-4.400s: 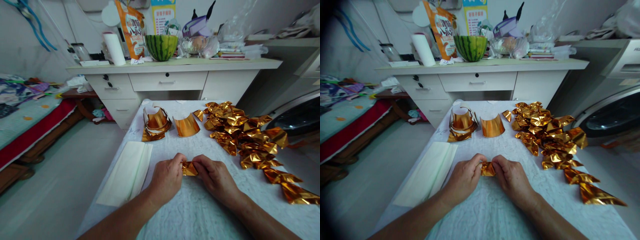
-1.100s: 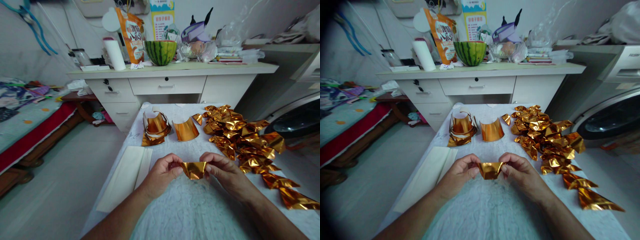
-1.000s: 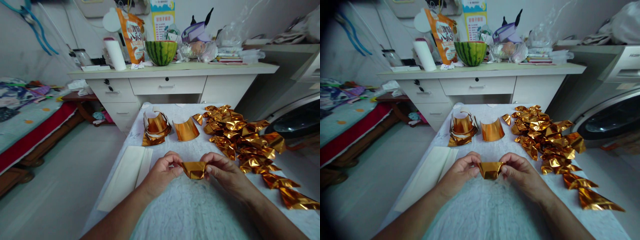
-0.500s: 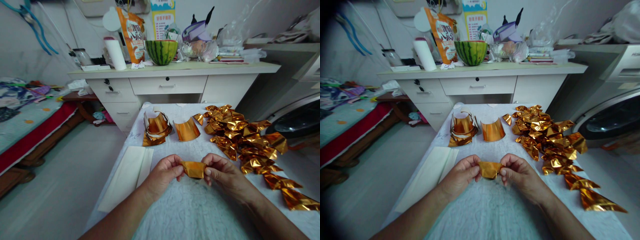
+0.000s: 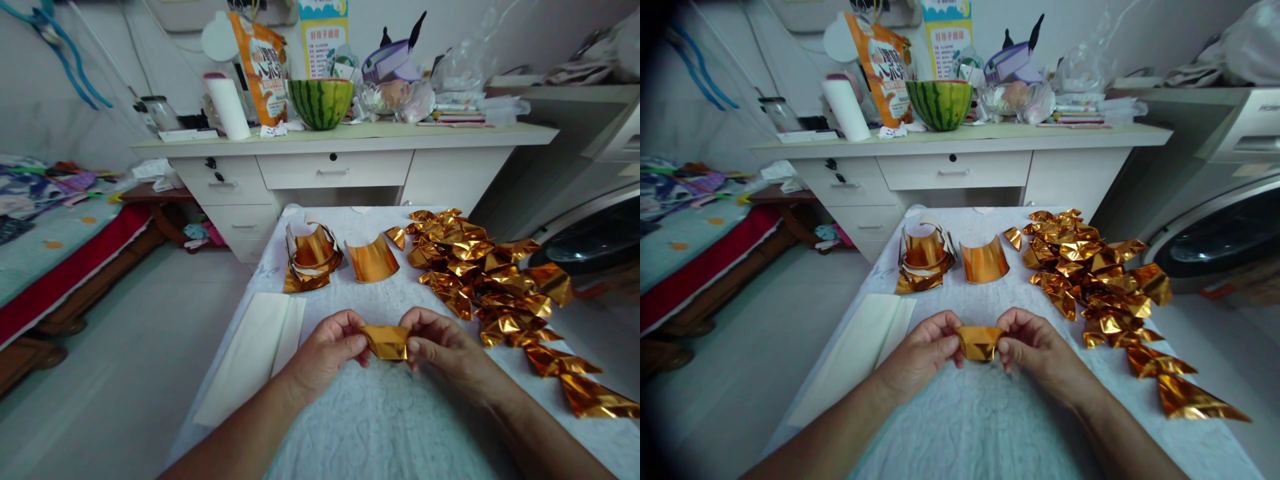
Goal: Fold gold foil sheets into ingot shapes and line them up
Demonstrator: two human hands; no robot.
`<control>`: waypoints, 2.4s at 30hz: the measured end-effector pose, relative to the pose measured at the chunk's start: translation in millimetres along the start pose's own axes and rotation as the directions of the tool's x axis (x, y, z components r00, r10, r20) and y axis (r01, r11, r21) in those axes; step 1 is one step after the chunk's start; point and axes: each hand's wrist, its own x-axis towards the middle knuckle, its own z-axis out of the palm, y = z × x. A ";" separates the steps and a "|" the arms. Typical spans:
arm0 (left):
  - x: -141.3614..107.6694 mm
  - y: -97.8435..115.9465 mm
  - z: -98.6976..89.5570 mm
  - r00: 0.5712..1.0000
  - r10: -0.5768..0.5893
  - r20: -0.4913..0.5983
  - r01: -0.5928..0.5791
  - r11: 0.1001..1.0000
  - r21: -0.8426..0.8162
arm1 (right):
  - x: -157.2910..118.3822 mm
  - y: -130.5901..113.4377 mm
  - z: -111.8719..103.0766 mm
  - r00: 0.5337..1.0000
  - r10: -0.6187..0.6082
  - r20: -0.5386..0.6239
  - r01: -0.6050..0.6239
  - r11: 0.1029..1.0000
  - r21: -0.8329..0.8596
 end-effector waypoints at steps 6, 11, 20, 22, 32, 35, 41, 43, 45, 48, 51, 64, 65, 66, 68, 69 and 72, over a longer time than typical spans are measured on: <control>0.9 1.6 2.0 1.000 0.019 -0.010 -0.019 1.000 -0.005 | 0.2 1.4 -1.0 1.000 -0.005 0.031 0.006 1.000 -0.018; 0.9 2.2 3.5 1.000 -0.001 -0.008 0.000 0.994 -0.108 | -1.0 0.8 -2.6 0.999 -0.014 0.042 0.014 1.000 -0.012; 1.2 3.0 3.1 1.000 -0.031 -0.003 0.031 0.999 0.021 | 1.2 2.1 -5.3 1.000 -0.005 0.022 0.005 1.000 -0.006; 1.2 5.2 3.9 0.999 -0.016 -0.036 0.019 0.994 0.103 | 1.5 2.6 -5.5 1.000 -0.008 0.026 0.008 1.000 -0.005; 0.4 9.4 6.4 0.995 0.012 -0.102 0.010 0.977 0.213 | 1.8 3.1 -4.7 1.000 -0.005 0.012 0.005 1.000 0.009; 0.3 7.7 3.7 0.997 0.018 -0.077 -0.004 0.985 0.173 | 2.4 3.4 -3.8 1.000 -0.007 0.004 0.007 1.000 -0.003; -2.3 10.7 2.6 0.973 0.229 0.012 -0.214 0.888 0.406 | 0.7 0.5 -5.8 0.997 -0.073 -0.023 0.071 0.995 -0.077; -5.4 13.1 4.3 0.935 0.352 0.051 -0.308 0.728 0.612 | 0.2 0.2 -6.4 0.995 -0.074 -0.070 0.066 0.992 -0.106; -8.3 14.5 6.1 0.914 0.385 0.128 -0.337 0.544 0.768 | 0.6 0.4 -6.4 0.988 -0.095 -0.125 0.074 0.984 -0.163; -10.3 13.0 6.6 0.891 0.391 0.232 -0.377 0.350 0.858 | 2.1 1.3 -5.5 0.975 -0.115 -0.189 0.065 0.966 -0.250; -9.5 8.0 4.4 0.879 0.384 0.282 -0.396 0.261 0.880 | 3.5 1.8 -4.7 0.973 -0.079 -0.219 0.021 0.967 -0.253; -6.3 3.8 3.3 0.863 0.450 0.231 -0.372 0.256 0.892 | 4.9 2.0 -6.2 0.982 -0.109 -0.152 0.048 0.932 -0.359; -5.6 2.9 2.6 0.857 0.473 0.203 -0.366 0.283 0.886 | 4.8 2.7 -7.0 0.983 -0.099 -0.155 0.037 0.932 -0.361; -5.1 1.9 1.8 0.853 0.495 0.168 -0.355 0.312 0.881 | 4.8 3.1 -8.0 0.983 -0.091 -0.159 0.028 0.933 -0.360; -4.7 0.1 0.4 0.843 0.532 0.082 -0.319 0.372 0.872 | 5.0 3.2 -10.8 0.981 -0.093 -0.173 0.026 0.934 -0.356; -4.8 -0.6 0.0 0.838 0.544 0.040 -0.299 0.397 0.868 | 5.1 2.6 -12.6 0.977 -0.105 -0.186 0.032 0.934 -0.356; -6.1 -0.9 0.6 0.848 0.528 -0.040 -0.231 0.437 0.869 | 5.4 -2.0 -18.5 0.950 -0.178 -0.257 0.071 0.924 -0.377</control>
